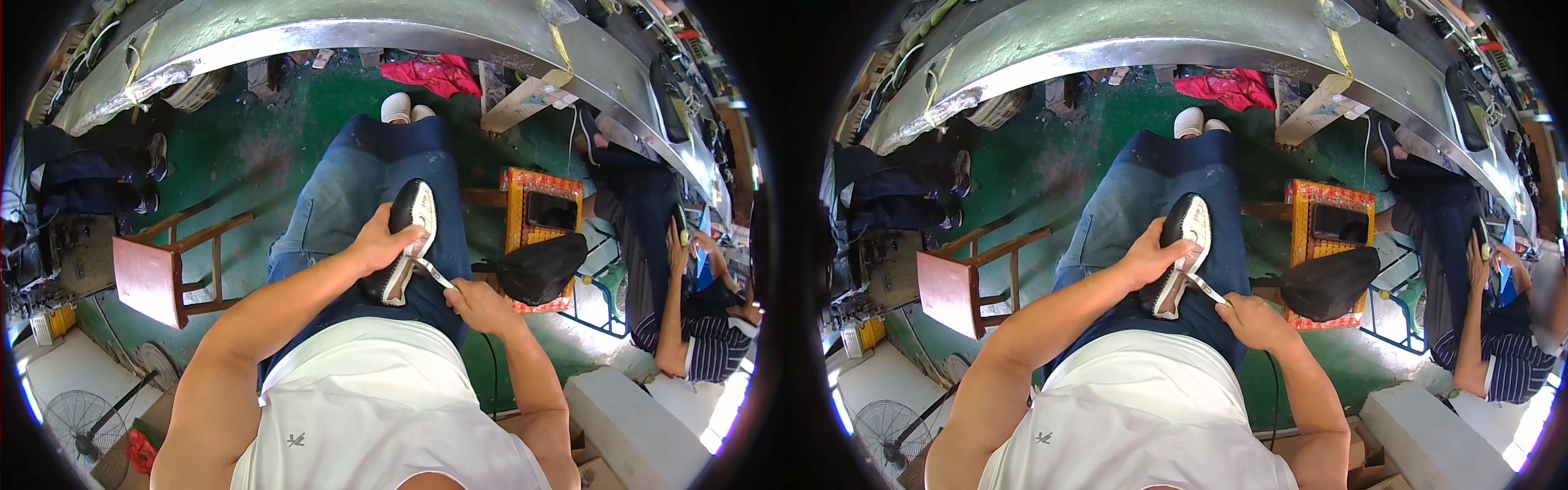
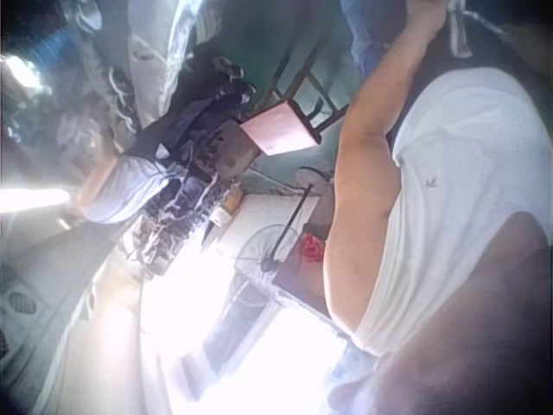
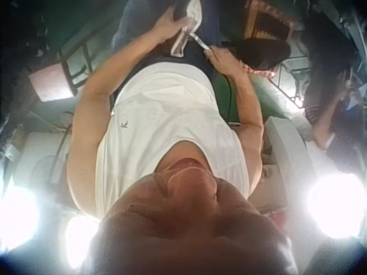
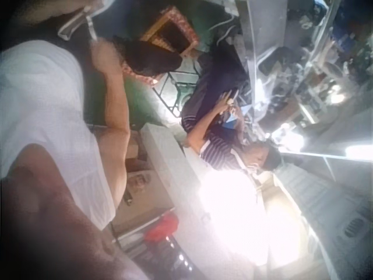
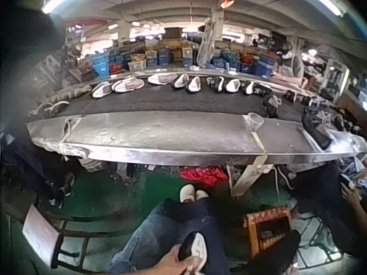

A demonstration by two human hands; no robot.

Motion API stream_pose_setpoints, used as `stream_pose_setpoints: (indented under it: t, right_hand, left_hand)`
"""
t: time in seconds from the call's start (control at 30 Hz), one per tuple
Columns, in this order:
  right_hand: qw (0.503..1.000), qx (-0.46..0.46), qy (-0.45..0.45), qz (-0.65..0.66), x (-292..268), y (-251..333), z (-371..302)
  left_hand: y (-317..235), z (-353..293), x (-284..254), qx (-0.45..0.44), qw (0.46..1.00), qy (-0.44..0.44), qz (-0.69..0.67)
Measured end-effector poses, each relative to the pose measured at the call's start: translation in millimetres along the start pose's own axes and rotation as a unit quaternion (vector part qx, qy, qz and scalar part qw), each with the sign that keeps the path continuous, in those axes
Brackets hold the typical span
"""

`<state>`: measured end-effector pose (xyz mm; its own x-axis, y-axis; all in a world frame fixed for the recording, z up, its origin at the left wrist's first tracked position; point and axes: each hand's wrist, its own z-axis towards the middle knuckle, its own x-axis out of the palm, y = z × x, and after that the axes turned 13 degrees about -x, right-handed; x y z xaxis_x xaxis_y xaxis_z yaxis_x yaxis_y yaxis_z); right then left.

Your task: Manually fitting and smoothing the upper part of a shoe onto a last using a handheld tool.

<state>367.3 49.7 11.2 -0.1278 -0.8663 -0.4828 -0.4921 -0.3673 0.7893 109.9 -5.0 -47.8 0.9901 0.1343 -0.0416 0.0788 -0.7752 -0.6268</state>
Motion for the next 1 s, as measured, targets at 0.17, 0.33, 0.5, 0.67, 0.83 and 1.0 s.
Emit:
stream_pose_setpoints:
  t: [0.17, 0.33, 0.5, 0.67, 0.83, 1.0]
  right_hand:
    - [0.994, 0.042, 0.039, 0.093, -12.4, -6.8, 4.8]
    - [0.976, 0.093, 0.094, 0.171, -30.0, -2.8, 7.5]
    - [0.99, 0.037, -0.043, 0.13, -12.8, 24.3, 13.5]
    - [0.993, -0.027, -0.062, -0.093, 9.2, 15.9, 24.3]
    - [0.994, -0.056, -0.093, -0.029, 8.2, 26.2, 16.4]
    - [0.996, -0.057, -0.043, -0.056, -5.8, 16.8, 13.7]
  left_hand:
    - [49.2, -18.8, -13.3, 0.202, 0.964, -0.013, 0.174]
    - [51.1, -18.7, -4.9, 0.144, 0.986, 0.01, 0.081]
    - [50.2, -22.9, -3.5, 0.097, 0.992, -0.02, 0.084]
    - [45.3, -39.3, -21.7, 0.106, 0.976, 0.027, 0.187]
    - [35.6, -37.6, -26.4, 0.103, 0.967, 0.098, 0.213]
    - [14.4, -33.8, -21.3, 0.156, 0.975, 0.075, 0.137]
